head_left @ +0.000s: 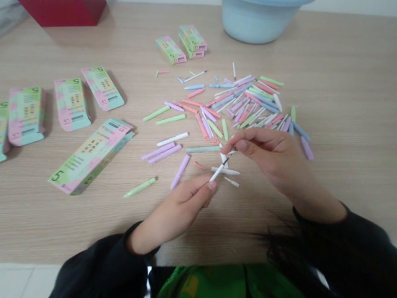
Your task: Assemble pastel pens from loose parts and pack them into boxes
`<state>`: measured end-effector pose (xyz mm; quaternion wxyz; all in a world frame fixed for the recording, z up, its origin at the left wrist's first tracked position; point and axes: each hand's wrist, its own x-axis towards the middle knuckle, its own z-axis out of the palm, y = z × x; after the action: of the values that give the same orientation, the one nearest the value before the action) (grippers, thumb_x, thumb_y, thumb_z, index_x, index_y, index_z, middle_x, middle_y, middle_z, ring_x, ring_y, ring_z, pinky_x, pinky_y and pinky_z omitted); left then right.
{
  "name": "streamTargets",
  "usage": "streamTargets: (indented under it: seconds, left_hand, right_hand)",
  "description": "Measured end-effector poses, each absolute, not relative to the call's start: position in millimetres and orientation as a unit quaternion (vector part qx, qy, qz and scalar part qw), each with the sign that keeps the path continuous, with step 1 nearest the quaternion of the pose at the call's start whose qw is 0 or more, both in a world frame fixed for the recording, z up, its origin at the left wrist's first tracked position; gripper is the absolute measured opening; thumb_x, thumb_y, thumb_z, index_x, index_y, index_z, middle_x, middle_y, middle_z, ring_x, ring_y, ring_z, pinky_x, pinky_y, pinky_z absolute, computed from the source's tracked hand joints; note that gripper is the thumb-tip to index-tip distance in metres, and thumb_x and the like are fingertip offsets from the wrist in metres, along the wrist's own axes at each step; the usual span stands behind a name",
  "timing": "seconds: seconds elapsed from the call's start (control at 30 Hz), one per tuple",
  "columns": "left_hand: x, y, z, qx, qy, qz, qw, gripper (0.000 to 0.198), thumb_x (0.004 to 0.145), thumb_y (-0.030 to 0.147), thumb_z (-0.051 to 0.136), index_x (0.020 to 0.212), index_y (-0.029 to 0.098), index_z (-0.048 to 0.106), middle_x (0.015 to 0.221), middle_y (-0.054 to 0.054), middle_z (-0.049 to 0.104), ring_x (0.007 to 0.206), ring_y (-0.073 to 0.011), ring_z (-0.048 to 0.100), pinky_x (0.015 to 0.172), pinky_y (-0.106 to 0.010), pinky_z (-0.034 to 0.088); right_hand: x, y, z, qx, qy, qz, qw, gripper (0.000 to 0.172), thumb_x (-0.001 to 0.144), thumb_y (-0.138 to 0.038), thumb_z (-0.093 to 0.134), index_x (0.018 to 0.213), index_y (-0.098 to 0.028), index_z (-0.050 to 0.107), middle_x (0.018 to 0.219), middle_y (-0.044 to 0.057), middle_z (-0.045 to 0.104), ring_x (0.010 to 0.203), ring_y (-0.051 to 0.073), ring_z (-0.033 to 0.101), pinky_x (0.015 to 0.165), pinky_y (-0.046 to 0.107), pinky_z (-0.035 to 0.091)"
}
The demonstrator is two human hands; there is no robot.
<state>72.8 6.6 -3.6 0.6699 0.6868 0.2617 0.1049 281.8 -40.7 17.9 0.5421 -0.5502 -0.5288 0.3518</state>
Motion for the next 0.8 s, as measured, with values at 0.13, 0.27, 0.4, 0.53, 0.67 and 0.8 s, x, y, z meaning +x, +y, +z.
streamTargets:
  seconds: [0.13, 0.27, 0.4, 0.53, 0.67, 0.8]
  left_hand:
    - [72.6, 7.3, -2.3, 0.689, 0.264, 0.105, 0.667, 0.039, 0.104, 0.041, 0.039, 0.071, 0.021, 0.041, 0.065, 0.005, 0.038, 0.06, -0.0118, 0.036, 0.056, -0.027, 0.032]
    - [72.4, 7.7, -1.9, 0.694, 0.273, 0.105, 0.658, 0.039, 0.104, 0.042, 0.039, 0.071, 0.021, 0.041, 0.064, 0.006, 0.037, 0.059, -0.012, 0.035, 0.055, -0.027, 0.032]
    - [72.1, 8.2, -2.6, 0.695, 0.276, 0.114, 0.654, 0.038, 0.104, 0.039, 0.038, 0.07, 0.021, 0.039, 0.064, 0.006, 0.035, 0.058, -0.0118, 0.033, 0.056, -0.028, 0.031]
    - [70.3, 9.9, -2.3, 0.7, 0.275, 0.114, 0.649, 0.038, 0.104, 0.039, 0.038, 0.07, 0.022, 0.039, 0.065, 0.006, 0.037, 0.059, -0.0121, 0.034, 0.057, -0.028, 0.032]
    - [67.2, 11.4, -0.8, 0.706, 0.291, 0.115, 0.635, 0.038, 0.104, 0.039, 0.038, 0.07, 0.021, 0.04, 0.064, 0.006, 0.037, 0.059, -0.0125, 0.035, 0.058, -0.028, 0.032]
    - [65.4, 12.6, 0.3, 0.715, 0.302, 0.113, 0.62, 0.038, 0.104, 0.039, 0.038, 0.07, 0.022, 0.039, 0.064, 0.006, 0.038, 0.059, -0.0126, 0.035, 0.058, -0.029, 0.032]
  right_hand:
    - [278.4, -43.8, 28.4, -0.597, -0.55, 0.316, 0.491, 0.015, 0.093, -0.023, 0.066, 0.087, -0.025, 0.079, 0.087, 0.0, 0.08, 0.081, 0.017, 0.072, 0.076, 0.03, 0.056]
    - [272.8, -44.7, 27.1, -0.591, -0.575, 0.336, 0.454, 0.018, 0.092, -0.021, 0.063, 0.086, -0.024, 0.08, 0.085, 0.0, 0.08, 0.08, 0.017, 0.072, 0.077, 0.031, 0.056]
    - [270.3, -45.0, 19.8, -0.565, -0.581, 0.371, 0.455, 0.015, 0.093, -0.024, 0.064, 0.097, -0.025, 0.078, 0.096, 0.001, 0.081, 0.089, 0.017, 0.073, 0.082, 0.031, 0.055]
    - [286.6, -37.6, 16.8, -0.561, -0.544, 0.358, 0.512, 0.034, 0.088, -0.03, 0.068, 0.122, -0.025, 0.066, 0.1, 0.002, 0.077, 0.086, 0.017, 0.072, 0.074, 0.03, 0.054]
    - [301.9, -24.4, 13.8, -0.693, -0.596, 0.217, 0.342, 0.017, 0.09, -0.031, 0.061, 0.088, -0.018, 0.071, 0.071, 0.002, 0.07, 0.062, 0.016, 0.061, 0.06, 0.03, 0.042]
    - [286.3, -13.5, 5.2, -0.772, -0.622, 0.115, 0.063, 0.034, 0.093, -0.036, 0.055, 0.07, -0.018, 0.072, 0.071, 0.01, 0.073, 0.068, 0.024, 0.065, 0.058, 0.033, 0.035]
